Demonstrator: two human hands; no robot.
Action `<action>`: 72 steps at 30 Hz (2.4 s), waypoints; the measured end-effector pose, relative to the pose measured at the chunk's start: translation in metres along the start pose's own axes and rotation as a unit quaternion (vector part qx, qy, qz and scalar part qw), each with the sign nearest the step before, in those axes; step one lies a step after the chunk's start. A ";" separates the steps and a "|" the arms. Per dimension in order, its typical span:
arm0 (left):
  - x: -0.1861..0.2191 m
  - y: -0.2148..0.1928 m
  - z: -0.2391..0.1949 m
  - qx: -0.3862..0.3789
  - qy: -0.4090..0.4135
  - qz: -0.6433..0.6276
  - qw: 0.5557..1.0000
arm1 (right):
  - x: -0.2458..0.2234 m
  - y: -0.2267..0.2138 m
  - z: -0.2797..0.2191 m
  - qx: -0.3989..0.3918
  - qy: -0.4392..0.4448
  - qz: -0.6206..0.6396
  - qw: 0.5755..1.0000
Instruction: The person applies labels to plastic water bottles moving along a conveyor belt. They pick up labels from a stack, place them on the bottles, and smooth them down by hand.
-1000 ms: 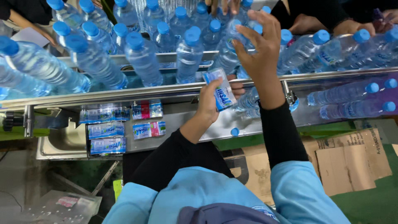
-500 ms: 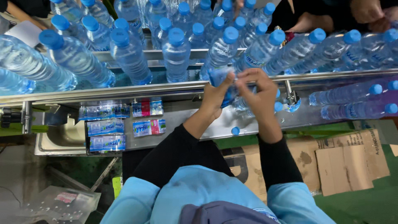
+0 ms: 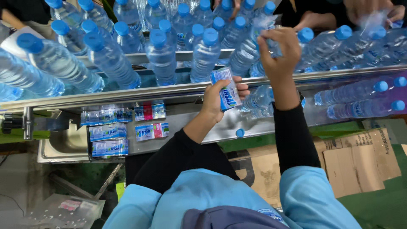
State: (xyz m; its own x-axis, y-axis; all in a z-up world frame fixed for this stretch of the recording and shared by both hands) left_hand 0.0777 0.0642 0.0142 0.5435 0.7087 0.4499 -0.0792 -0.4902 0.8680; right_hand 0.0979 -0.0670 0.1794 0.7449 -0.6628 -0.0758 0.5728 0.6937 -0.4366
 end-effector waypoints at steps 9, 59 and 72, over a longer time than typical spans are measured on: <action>0.008 0.003 -0.007 -0.022 0.026 0.059 0.998 | 0.041 -0.002 -0.034 -0.117 0.181 0.038 0.976; 0.064 -0.038 -0.039 0.075 -0.026 -0.009 0.997 | -0.059 0.067 0.030 -0.099 0.159 0.078 0.979; 0.085 -0.052 -0.048 0.056 0.064 0.077 0.993 | -0.013 0.083 -0.057 -0.175 0.316 -0.003 0.932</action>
State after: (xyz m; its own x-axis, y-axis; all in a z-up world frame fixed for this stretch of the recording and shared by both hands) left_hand 0.0882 0.1737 0.0175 0.4212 0.6758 0.6049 -0.0567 -0.6460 0.7612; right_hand 0.1163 -0.0167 0.0928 0.3276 -0.7773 -0.5371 0.3474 0.6278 -0.6966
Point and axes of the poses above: each hand's wrist, its own z-axis towards the middle knuckle, its own y-axis out of the palm, x = y × z, the point moved 7 cm from there along z, towards the middle knuckle, and after that the axes turned 3 degrees about -x, right-handed, at the moved point
